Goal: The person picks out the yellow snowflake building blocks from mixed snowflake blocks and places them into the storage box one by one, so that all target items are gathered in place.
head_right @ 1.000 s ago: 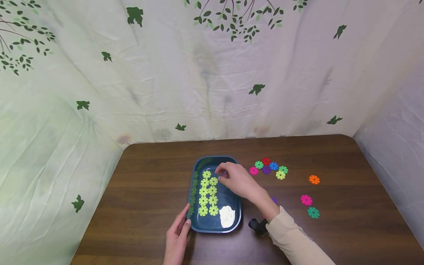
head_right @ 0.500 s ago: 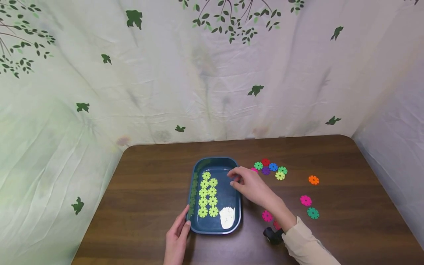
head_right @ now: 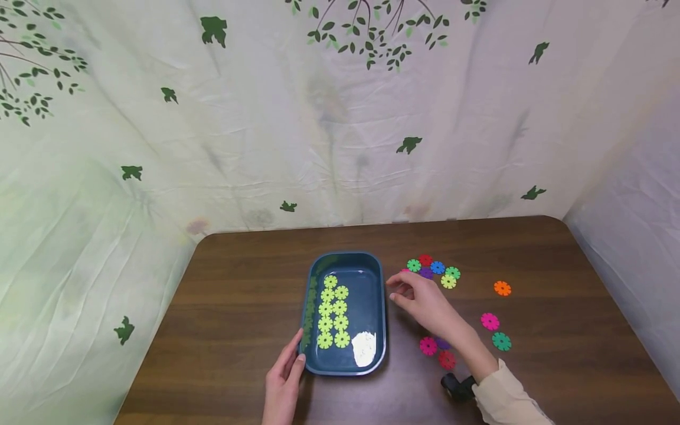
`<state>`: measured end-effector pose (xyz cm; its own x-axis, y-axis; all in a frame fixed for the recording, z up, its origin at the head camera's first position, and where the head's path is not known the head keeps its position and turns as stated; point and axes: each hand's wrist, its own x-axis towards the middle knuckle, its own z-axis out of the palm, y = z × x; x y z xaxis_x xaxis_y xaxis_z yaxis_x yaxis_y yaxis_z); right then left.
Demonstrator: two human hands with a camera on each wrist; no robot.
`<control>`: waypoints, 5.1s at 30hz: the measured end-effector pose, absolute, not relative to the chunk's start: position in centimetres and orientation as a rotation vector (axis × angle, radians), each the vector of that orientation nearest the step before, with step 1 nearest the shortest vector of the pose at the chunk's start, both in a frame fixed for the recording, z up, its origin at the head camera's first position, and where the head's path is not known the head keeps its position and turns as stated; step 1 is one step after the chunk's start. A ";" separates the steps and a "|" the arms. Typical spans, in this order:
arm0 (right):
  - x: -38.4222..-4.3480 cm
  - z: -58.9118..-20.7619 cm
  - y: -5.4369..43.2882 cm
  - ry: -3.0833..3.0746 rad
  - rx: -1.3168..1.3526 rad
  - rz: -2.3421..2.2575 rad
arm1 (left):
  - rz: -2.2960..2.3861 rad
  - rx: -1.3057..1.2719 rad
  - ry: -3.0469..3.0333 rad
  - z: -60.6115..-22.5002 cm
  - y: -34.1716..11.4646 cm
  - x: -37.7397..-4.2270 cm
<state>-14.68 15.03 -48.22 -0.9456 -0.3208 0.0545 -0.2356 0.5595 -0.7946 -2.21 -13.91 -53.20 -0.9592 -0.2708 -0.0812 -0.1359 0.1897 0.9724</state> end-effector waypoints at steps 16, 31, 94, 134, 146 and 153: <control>-14.6 -49.8 18.5 2.800 -0.378 -1.233 | -1.888 0.439 -2.373 -53.1 -13.9 -2.3; -15.2 -50.3 21.8 2.913 -0.334 -1.057 | -1.948 0.380 -2.305 -52.9 -14.0 -2.1; -16.8 -51.6 23.9 2.889 -0.192 -1.050 | -1.922 0.443 -2.341 -53.0 -13.9 -2.4; -14.3 -48.8 18.7 2.857 -0.312 -1.246 | -1.909 0.431 -2.341 -53.1 -13.9 -2.2; -14.5 -47.3 17.0 2.802 -0.334 -1.293 | -1.927 0.460 -2.337 -53.0 -14.0 -2.3; -14.7 -46.6 16.1 2.768 -0.334 -1.301 | -1.922 0.468 -2.344 -53.0 -13.9 -2.3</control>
